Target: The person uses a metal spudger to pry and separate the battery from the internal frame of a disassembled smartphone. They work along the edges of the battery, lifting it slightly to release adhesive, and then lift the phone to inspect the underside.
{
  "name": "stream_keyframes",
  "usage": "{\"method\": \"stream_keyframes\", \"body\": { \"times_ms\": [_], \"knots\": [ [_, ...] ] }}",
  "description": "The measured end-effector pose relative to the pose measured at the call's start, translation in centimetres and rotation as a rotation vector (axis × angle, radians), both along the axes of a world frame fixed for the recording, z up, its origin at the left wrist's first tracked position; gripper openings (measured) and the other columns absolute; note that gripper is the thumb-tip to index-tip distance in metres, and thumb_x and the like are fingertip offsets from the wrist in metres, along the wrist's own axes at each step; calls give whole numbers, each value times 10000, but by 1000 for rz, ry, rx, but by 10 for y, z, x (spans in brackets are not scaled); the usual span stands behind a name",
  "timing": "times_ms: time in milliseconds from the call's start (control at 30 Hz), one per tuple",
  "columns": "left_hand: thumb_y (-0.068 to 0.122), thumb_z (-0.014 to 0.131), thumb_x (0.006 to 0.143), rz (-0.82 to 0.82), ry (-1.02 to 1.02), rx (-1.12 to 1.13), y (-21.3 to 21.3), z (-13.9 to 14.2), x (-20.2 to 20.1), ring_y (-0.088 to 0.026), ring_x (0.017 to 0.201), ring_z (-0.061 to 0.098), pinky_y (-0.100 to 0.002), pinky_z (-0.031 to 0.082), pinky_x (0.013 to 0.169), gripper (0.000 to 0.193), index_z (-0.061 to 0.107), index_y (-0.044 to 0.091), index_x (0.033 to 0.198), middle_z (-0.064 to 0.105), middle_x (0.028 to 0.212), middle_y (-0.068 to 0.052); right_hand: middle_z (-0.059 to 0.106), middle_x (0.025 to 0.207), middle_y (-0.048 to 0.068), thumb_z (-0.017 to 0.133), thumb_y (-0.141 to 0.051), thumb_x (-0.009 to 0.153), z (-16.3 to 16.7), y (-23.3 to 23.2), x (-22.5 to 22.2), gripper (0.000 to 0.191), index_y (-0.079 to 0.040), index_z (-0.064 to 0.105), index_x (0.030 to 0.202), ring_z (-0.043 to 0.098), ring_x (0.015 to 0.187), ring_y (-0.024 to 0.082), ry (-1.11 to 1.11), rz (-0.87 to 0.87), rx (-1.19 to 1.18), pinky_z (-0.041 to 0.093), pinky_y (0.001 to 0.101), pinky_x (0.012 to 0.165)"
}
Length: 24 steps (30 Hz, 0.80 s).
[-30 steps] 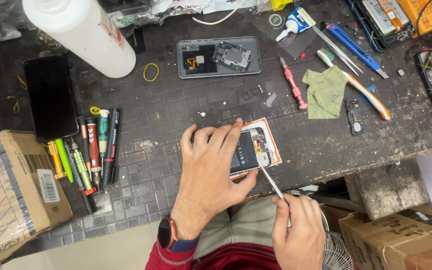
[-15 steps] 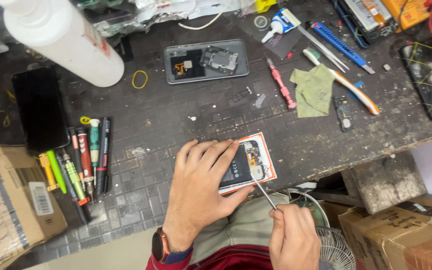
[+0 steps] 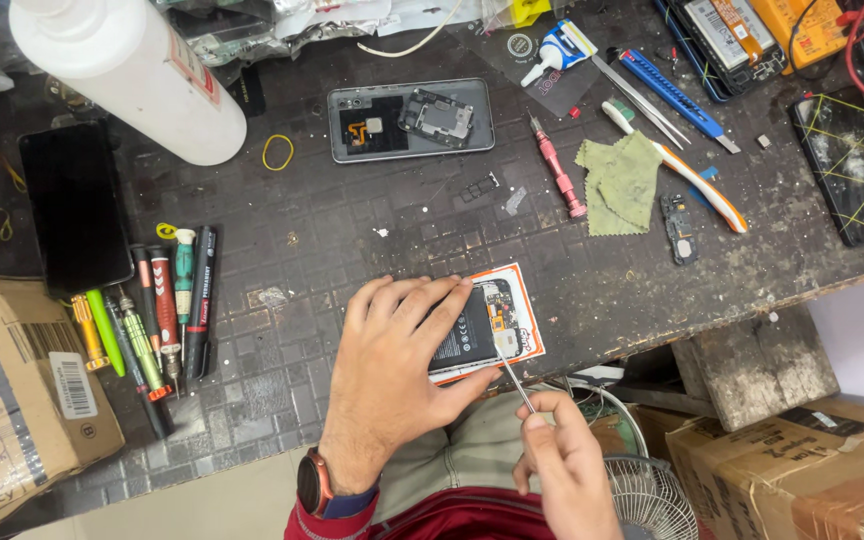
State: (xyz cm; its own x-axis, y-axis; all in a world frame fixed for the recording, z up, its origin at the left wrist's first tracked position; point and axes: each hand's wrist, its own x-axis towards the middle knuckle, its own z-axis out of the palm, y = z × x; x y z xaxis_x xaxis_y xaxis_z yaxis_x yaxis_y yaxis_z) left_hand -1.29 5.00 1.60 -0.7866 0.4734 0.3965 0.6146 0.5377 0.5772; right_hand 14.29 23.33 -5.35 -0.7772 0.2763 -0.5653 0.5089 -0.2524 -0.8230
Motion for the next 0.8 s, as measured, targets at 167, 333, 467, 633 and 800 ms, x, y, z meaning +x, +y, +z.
{"method": "stream_keyframes", "body": {
  "times_ms": [167,333,467,633,800],
  "knots": [
    [464,852,716,-1,-11,-6,0,0,0,-306,1169,582,-505,380,1088,764,650,31,1313,660,1259,-102,614,834,3,532,-213,1010,21,-18,-4,226,-31,663,993,639,610,109,227,118,864,518,285,537],
    [467,854,713,5,-1,-1,1,0,1,-304,1175,584,-508,379,1094,760,652,37,1306,661,1259,-97,660,752,-49,502,-231,1006,21,-11,-9,271,-52,688,923,641,606,131,92,78,573,527,333,569],
    [465,854,712,2,-1,-4,0,-1,0,-301,1175,584,-511,379,1095,757,653,39,1305,660,1258,-94,302,617,-51,465,-336,1098,18,14,-14,369,-87,523,832,378,539,113,-1,-17,-898,476,362,551],
    [465,854,708,-1,-1,-7,0,-1,0,-305,1173,582,-512,380,1089,763,653,37,1307,658,1260,-98,306,572,-77,492,-261,1037,19,8,-12,214,-70,565,973,352,458,56,-6,-12,-639,462,340,470],
    [463,854,706,-2,0,-6,0,-1,0,-311,1175,579,-513,381,1091,770,649,34,1312,656,1265,-99,401,614,-64,495,-252,1026,19,-19,-8,214,-60,575,975,432,488,78,199,129,714,489,347,494]
  ]
}}
